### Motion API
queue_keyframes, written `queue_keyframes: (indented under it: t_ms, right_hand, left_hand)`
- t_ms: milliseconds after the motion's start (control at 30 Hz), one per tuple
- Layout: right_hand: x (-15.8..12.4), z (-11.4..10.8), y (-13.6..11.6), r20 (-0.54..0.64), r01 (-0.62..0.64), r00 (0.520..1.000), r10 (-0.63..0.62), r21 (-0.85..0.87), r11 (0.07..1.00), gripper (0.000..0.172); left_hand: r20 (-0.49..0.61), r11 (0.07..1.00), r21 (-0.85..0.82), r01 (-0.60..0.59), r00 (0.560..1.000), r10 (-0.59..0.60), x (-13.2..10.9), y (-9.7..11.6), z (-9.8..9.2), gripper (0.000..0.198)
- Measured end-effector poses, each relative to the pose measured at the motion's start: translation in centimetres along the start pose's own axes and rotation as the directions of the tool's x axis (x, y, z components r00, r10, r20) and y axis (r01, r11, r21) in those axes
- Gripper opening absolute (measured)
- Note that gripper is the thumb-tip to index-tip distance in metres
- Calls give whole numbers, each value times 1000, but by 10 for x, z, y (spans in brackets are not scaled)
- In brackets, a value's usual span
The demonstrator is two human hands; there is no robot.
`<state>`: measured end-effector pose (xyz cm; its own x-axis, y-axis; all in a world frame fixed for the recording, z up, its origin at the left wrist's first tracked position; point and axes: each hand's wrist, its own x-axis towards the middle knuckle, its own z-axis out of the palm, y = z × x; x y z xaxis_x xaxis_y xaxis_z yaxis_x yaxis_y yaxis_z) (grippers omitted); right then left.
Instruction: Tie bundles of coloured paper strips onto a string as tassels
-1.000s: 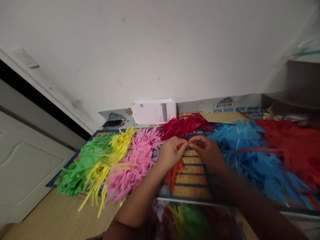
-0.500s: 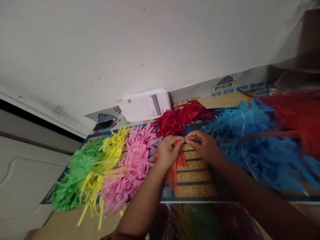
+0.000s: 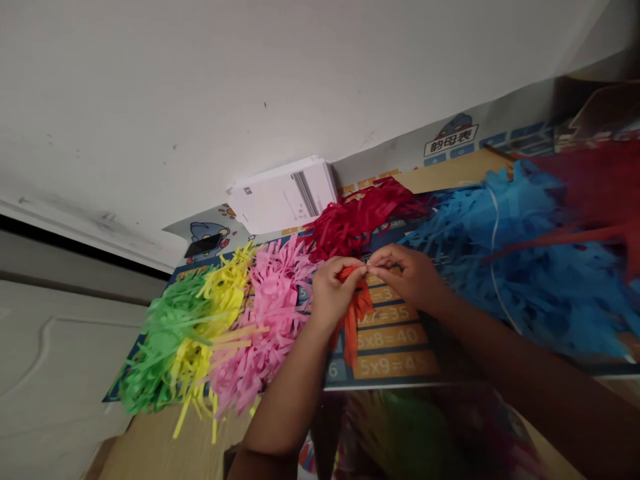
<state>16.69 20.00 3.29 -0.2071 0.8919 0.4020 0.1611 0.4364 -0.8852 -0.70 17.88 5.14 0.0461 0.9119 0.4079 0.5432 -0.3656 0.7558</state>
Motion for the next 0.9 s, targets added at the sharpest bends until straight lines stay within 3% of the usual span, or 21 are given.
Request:
queue_keyframes:
  t_ms: [167,433,600,733,900]
  right_hand:
    - [0,6,4,-57,-5,998,5,13,1000,6]
    - [-1,7,4,-10,-111,994,111,31,993,7]
    - [1,6,4,4,-87,996,87,68,994,8]
    - [2,5,5,-34,13,999,-12,20,1000,9]
    - [3,5,7,-13,-131,991,135,170,977,16]
  left_hand:
    - [57,997,-67,35,998,-31,1,-2,1,8]
    - [76,997,34,-72,995,70,2,-5,1,8]
    - [54,999,-49,9,999,-7,2,-5,0,9]
    - [61,999,-36,-21,998,23,3,-5,-2,7]
    - [90,999,-37,-29,995,32,3,-5,-3,8]
